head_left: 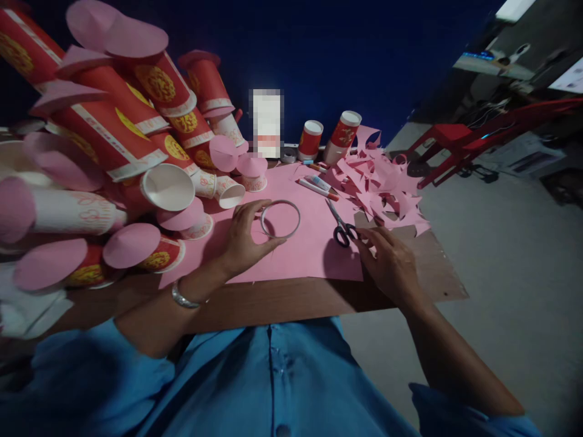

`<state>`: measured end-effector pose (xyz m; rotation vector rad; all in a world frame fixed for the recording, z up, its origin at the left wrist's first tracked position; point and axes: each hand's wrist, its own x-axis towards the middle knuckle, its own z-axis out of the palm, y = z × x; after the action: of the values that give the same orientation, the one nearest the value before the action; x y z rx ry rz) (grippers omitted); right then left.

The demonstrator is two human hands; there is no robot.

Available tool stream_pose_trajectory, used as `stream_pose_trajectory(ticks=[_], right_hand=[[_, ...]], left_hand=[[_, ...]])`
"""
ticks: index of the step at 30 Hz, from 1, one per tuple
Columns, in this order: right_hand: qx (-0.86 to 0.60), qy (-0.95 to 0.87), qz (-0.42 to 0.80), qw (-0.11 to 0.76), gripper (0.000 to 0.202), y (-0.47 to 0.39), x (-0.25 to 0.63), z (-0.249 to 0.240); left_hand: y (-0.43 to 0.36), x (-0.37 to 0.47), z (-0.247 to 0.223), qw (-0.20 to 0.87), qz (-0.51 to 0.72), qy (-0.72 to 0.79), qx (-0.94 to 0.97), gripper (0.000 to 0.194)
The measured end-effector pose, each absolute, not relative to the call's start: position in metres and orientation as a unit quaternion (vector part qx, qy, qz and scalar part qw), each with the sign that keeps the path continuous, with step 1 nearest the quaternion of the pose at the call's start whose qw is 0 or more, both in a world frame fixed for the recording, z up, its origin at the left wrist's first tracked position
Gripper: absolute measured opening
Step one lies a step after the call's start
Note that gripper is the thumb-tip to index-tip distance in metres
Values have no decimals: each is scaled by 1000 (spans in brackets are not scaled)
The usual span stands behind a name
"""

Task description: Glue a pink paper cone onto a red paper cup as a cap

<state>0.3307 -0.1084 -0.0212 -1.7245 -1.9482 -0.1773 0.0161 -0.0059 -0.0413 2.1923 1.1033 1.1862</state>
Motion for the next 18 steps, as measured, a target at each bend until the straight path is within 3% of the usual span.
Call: stream_pose_trajectory(ticks=[4, 9, 13, 18], right_hand=[[-578, -737, 106, 335, 33, -95, 296, -1], [-580, -714, 275, 280, 31, -68, 265, 5], [-612, -696, 269, 264, 20, -32, 274, -2], [-701, -639, 199, 247, 30, 28, 317, 1]], left_hand=[[-18, 19, -34, 175, 399, 301, 848, 75], [-27, 20, -29, 133, 390, 222, 884, 75], [-24, 18, -35, 134, 379, 270, 875, 79], [-13, 14, -46, 102, 346, 368, 857, 63]])
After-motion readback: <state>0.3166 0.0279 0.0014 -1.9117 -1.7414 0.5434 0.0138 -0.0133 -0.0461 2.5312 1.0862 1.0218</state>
